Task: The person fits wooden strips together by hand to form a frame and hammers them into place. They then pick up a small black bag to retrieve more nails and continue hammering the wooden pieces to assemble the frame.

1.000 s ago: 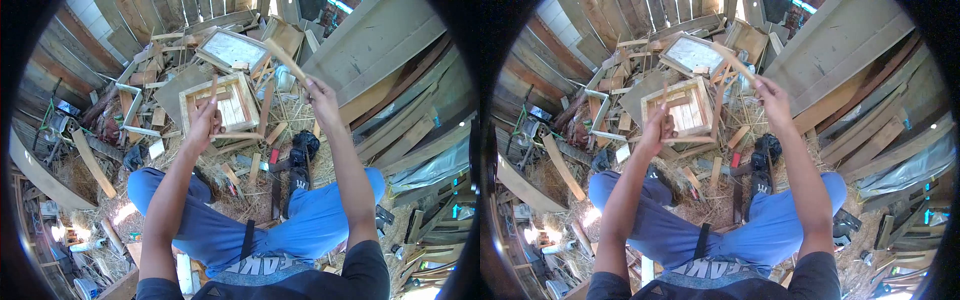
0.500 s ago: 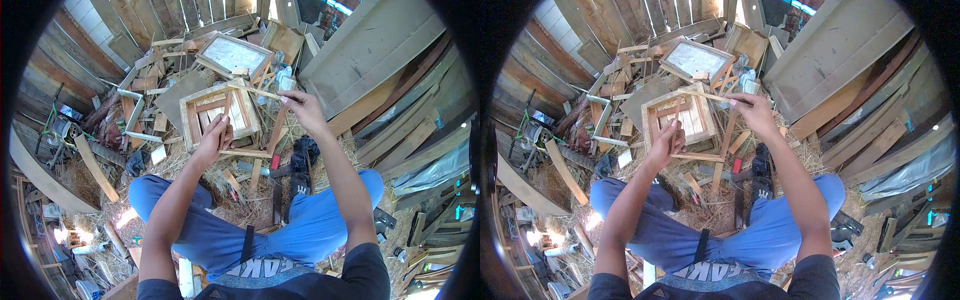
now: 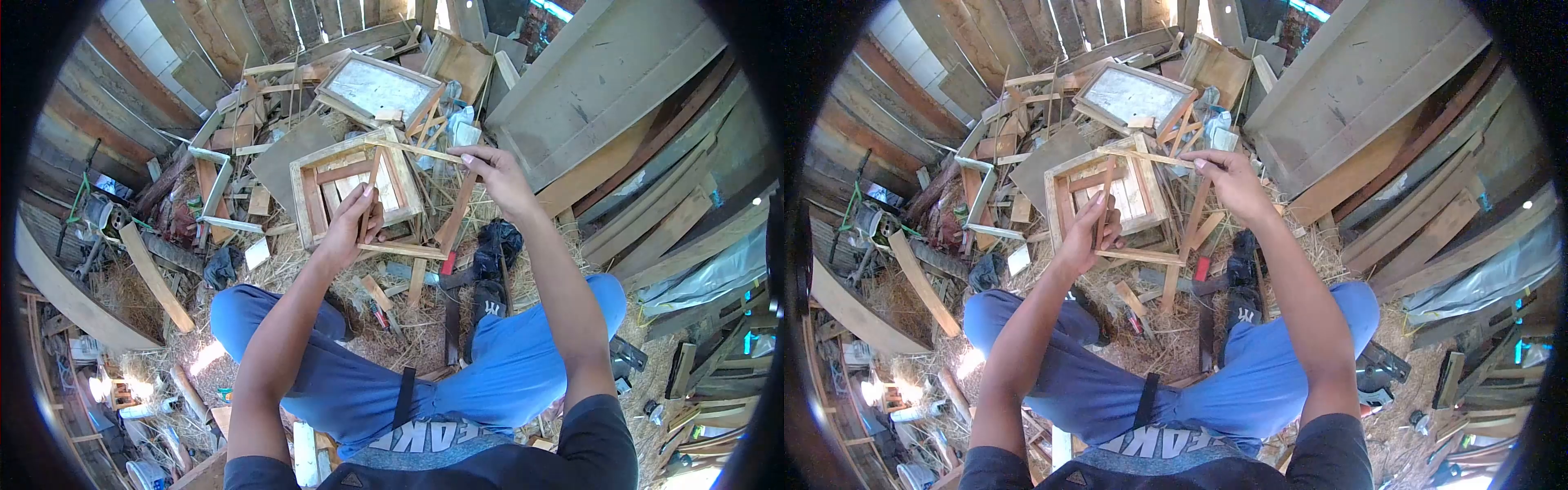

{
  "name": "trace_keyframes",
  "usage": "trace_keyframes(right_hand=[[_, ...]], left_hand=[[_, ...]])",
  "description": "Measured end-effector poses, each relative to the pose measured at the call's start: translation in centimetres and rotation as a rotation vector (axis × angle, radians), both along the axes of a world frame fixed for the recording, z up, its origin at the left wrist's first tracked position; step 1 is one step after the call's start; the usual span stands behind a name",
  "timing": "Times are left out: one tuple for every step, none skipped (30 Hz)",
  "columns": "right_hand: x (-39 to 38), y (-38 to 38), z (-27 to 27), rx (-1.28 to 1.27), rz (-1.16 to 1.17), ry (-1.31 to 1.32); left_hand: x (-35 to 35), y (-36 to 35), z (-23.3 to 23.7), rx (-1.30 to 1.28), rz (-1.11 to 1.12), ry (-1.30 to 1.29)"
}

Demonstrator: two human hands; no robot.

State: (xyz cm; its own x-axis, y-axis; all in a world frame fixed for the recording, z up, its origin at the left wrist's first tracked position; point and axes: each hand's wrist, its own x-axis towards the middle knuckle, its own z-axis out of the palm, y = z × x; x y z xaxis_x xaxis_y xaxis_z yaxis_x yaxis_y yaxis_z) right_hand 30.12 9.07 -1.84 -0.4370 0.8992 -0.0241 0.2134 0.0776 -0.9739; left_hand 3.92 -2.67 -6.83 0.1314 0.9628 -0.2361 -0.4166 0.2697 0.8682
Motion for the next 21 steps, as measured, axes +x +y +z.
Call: trace_keyframes(right_hand=[[0.1, 0.1, 0.0, -0.015, 0.015, 0.030], [0.3, 0.3, -0.1, -0.015, 0.014, 0.030], [0.5, 0.5, -0.2, -0.043, 0.012, 0.019], [0.5, 0.7, -0.2, -0.072, 0.011, 0.007], [0.7, 0.7, -0.2, -0.072, 0.010, 0.007], [0.7, 0.5, 0.3, -0.081, -0.013, 0.006], [0.7, 0.4, 0.6, -0.089, -0.036, 0.005], [0.9, 0.5, 0.5, -0.088, -0.037, 0.005], [1.1, 0.6, 0.5, -0.127, -0.014, 0.041], [1.2, 0.7, 0.5, -0.167, 0.008, 0.078], [1.3, 0.7, 0.4, -0.165, 0.008, 0.079], [1.3, 0.6, 0.6, -0.182, -0.007, 0.109], [1.2, 0.5, 0.8, -0.198, -0.020, 0.140], [1.2, 0.5, 0.8, -0.197, -0.019, 0.140], [1.2, 0.4, 0.9, -0.190, -0.007, 0.144], [1.2, 0.3, 1.0, -0.182, 0.005, 0.148], [1.2, 0.1, 1.1, -0.182, 0.006, 0.148], [1.0, -0.3, 1.8, -0.184, 0.001, 0.130], [0.9, -0.6, 2.2, -0.187, -0.004, 0.113], [0.9, -0.5, 2.1, -0.186, -0.004, 0.113], [0.9, -0.5, 2.0, -0.170, 0.001, 0.095]], left_hand=[[0.0, 0.0, 0.0, 0.000, -0.001, 0.000], [0.0, 0.0, 0.0, 0.001, 0.002, 0.000], [-0.1, 0.0, 0.0, 0.002, 0.005, 0.001], [-0.1, 0.0, -0.1, 0.002, 0.004, 0.001], [-0.1, 0.0, -0.1, 0.010, 0.003, -0.014], [-0.1, 0.0, -0.1, 0.017, 0.001, -0.029], [-0.1, 0.0, -0.1, 0.018, 0.001, -0.029], [-0.1, 0.0, -0.1, 0.018, 0.000, -0.045], [-0.1, 0.0, -0.1, 0.017, 0.000, -0.061], [-0.1, 0.0, 0.0, 0.019, 0.000, -0.060], [-0.1, 0.0, 0.0, 0.011, 0.006, -0.065], [-0.2, -0.1, 0.1, 0.002, 0.012, -0.069], [-0.2, 0.0, 0.1, 0.003, 0.013, -0.068], [-0.2, 0.0, 0.1, 0.012, 0.013, -0.070], [-0.2, 0.0, 0.0, 0.021, 0.013, -0.073], [-0.2, -0.1, 0.0, 0.021, 0.014, -0.073], [-0.2, -0.1, 0.0, 0.014, 0.025, -0.065], [-0.2, -0.1, 0.0, 0.007, 0.035, -0.056], [-0.2, -0.1, -0.1, 0.008, 0.036, -0.056], [-0.2, 0.0, -0.2, 0.008, 0.032, -0.069], [-0.3, 0.0, -0.3, 0.009, 0.028, -0.082]])
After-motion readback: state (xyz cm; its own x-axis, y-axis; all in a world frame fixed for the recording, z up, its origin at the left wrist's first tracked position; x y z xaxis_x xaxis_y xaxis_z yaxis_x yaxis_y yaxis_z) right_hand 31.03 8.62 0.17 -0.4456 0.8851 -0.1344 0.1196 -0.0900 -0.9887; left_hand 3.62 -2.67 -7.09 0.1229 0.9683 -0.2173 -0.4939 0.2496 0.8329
